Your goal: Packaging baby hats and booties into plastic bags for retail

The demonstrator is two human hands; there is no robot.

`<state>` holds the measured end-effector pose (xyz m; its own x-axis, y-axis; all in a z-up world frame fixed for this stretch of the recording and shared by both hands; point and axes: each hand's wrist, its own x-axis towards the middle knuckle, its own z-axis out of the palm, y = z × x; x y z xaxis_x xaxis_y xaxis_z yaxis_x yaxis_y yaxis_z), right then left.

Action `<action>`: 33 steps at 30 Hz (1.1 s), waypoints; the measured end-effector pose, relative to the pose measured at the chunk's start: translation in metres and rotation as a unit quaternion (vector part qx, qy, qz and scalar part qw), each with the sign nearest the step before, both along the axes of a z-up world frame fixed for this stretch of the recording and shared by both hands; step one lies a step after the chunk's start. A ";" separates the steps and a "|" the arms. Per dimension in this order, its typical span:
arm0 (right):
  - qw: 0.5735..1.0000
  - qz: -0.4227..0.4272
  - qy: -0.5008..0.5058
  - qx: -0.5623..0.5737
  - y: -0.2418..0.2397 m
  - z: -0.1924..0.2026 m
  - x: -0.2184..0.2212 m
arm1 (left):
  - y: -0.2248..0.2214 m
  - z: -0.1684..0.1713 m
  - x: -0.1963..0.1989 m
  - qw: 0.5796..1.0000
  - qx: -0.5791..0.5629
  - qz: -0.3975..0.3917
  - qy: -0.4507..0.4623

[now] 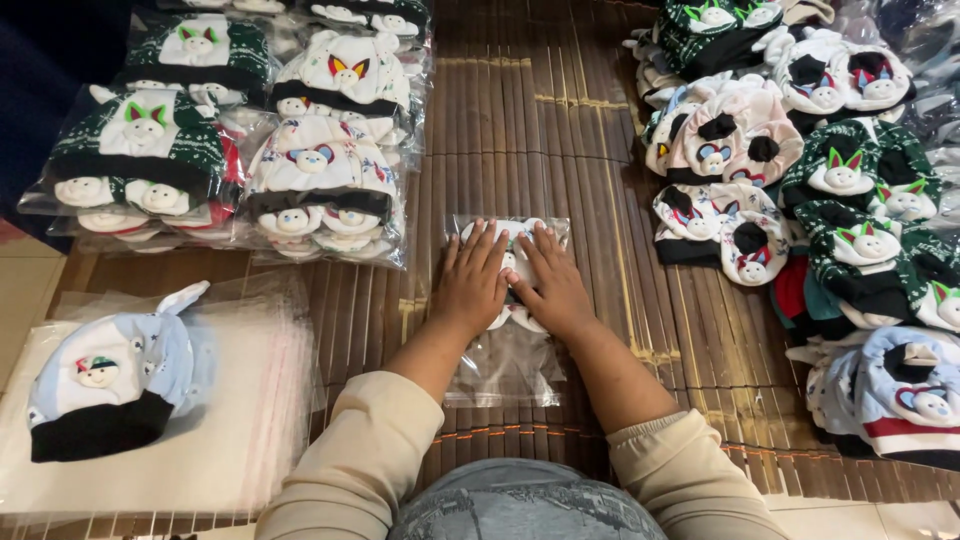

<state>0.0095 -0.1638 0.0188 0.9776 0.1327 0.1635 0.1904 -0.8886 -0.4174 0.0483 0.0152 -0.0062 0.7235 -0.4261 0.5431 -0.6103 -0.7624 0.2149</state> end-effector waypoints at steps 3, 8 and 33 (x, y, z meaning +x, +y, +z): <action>0.983 0.041 -0.085 0.156 -0.013 -0.002 -0.003 | 0.009 0.009 -0.004 0.995 -0.078 -0.054 -0.039; 0.962 -0.058 -0.121 0.240 -0.049 -0.015 -0.028 | 0.046 -0.006 -0.017 0.993 -0.065 0.067 -0.066; 0.801 -0.214 0.301 0.471 -0.069 -0.003 -0.085 | 0.063 0.025 -0.068 0.887 -0.051 0.193 0.416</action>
